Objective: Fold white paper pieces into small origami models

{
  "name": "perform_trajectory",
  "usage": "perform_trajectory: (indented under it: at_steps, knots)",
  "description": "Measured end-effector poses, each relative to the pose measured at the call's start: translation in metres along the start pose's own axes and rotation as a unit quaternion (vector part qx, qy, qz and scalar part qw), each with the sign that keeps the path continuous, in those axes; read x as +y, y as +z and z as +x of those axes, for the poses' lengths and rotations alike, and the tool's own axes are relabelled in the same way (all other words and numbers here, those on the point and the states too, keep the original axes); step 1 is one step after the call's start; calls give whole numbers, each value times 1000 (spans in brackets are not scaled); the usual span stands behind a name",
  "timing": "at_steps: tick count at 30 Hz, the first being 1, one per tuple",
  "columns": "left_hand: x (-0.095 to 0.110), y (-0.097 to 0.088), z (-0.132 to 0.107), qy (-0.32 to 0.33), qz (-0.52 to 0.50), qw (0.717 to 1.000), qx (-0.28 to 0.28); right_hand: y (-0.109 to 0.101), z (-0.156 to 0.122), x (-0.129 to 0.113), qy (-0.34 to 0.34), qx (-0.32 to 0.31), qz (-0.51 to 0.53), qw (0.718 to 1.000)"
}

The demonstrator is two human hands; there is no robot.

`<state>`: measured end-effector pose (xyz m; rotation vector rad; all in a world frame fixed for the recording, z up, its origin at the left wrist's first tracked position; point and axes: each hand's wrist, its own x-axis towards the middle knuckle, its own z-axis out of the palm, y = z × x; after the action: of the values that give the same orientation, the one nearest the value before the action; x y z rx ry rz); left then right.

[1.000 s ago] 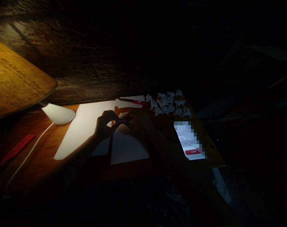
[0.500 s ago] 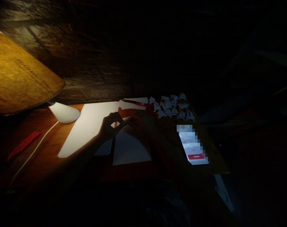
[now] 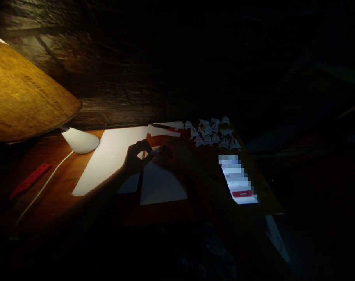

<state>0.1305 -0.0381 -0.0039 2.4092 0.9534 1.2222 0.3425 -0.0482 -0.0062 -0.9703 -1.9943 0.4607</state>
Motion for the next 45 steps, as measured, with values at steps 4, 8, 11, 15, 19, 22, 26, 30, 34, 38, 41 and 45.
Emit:
perform_trajectory:
  at_steps: [4, 8, 11, 15, 19, 22, 26, 30, 34, 38, 41, 45]
  knots:
    - [0, 1, 2, -16, -12, 1000, 15, -5, 1, 2, 1, 0, -3, 1000]
    - [-2, 4, 3, -51, -53, 995, 70, -8, 3, 3, 21, 12, 16, 1000]
    - [-5, 3, 4, -40, -63, 994, 74, -6, 2, 3, 14, 19, 22, 999]
    - [-4, -1, 3, 17, -6, 999, 40, -5, 1, -2, -13, 32, 21, 999]
    - [0, -1, 2, 39, 53, 998, 9, -7, 2, -7, -31, 19, 52, 998]
    - [0, 3, 2, 39, 36, 998, 19, -7, 3, -8, -5, 36, 83, 996]
    - [-2, 7, 3, -8, -39, 998, 51, -5, 1, -8, 41, 81, 141, 986]
    - [-2, 8, 3, -62, -125, 988, 60, -3, 1, -8, 48, 90, 182, 978]
    - [1, 7, 4, -92, -177, 978, 58, -1, 1, -9, 74, 98, 197, 973]
    - [4, 6, 4, -110, -193, 974, 48, 2, 2, -10, 78, 93, 208, 971]
    - [4, 6, 3, -131, -202, 969, 57, 3, 2, -8, 85, 88, 191, 974]
    - [1, 5, 3, -144, -223, 961, 82, -1, 3, -3, 57, 71, 131, 987]
